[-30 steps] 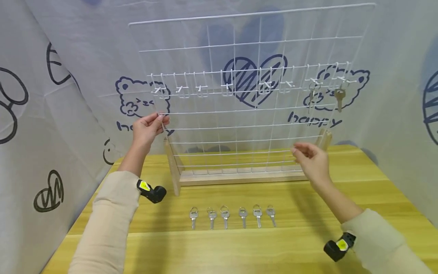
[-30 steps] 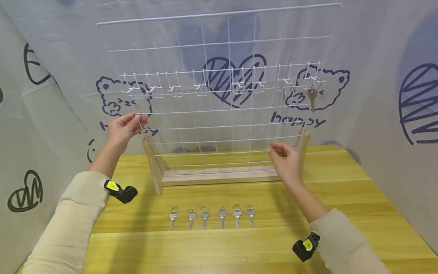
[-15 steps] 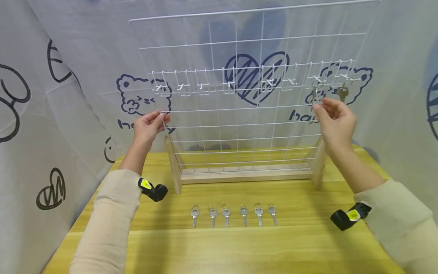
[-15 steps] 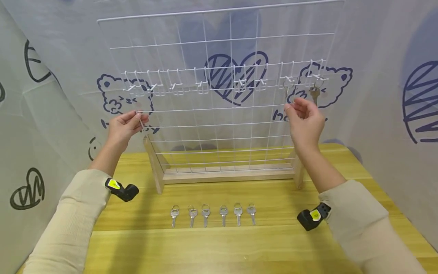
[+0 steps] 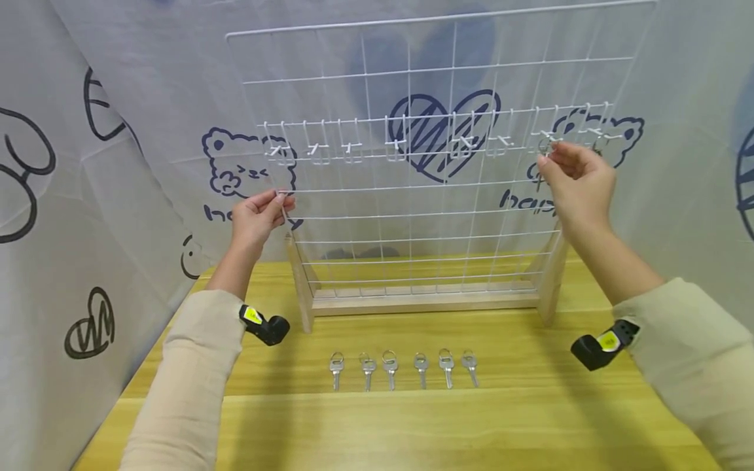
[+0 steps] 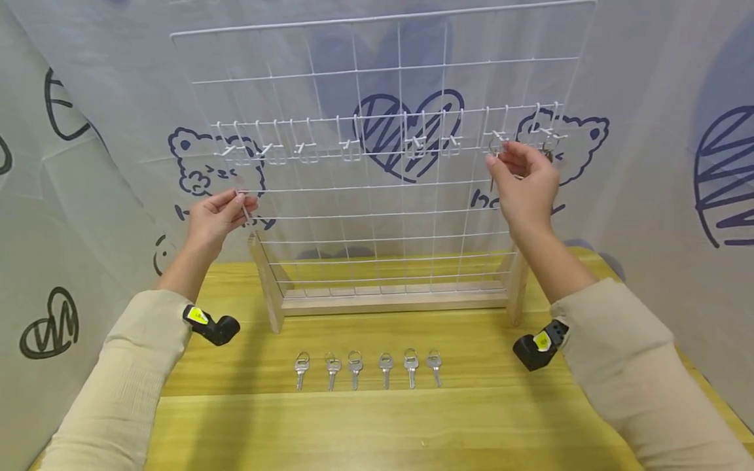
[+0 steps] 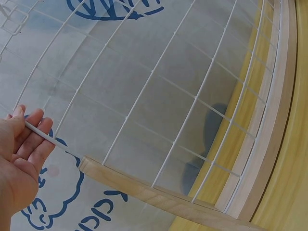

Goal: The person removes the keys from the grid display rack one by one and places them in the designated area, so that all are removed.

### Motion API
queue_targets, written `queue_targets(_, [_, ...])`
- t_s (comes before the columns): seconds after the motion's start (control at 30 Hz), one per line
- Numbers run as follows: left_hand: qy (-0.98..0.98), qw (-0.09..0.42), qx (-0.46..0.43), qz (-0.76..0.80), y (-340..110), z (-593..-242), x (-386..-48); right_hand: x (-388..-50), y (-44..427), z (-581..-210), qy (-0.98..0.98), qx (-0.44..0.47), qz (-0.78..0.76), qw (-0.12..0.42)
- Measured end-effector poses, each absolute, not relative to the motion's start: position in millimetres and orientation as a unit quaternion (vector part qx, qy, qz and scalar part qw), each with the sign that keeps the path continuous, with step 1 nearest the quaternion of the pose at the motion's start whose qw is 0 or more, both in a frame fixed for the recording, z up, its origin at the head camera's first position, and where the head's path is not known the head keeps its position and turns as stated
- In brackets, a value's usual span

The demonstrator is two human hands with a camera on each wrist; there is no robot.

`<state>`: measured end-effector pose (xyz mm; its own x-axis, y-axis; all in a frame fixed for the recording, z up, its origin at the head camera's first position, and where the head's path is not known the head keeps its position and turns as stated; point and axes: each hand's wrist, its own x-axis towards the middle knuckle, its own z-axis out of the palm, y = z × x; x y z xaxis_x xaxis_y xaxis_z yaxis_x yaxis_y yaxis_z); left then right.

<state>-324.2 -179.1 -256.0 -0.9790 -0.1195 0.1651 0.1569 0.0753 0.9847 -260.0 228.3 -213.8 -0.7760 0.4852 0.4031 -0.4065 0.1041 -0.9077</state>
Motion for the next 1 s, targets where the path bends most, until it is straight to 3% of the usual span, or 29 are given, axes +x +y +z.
queue_targets(1.0, [-0.739,0.096,-0.022,-0.666,-180.6,-254.8,-326.8,-247.0,238.7,-198.8,-0.595,-0.031,0.740,0.314])
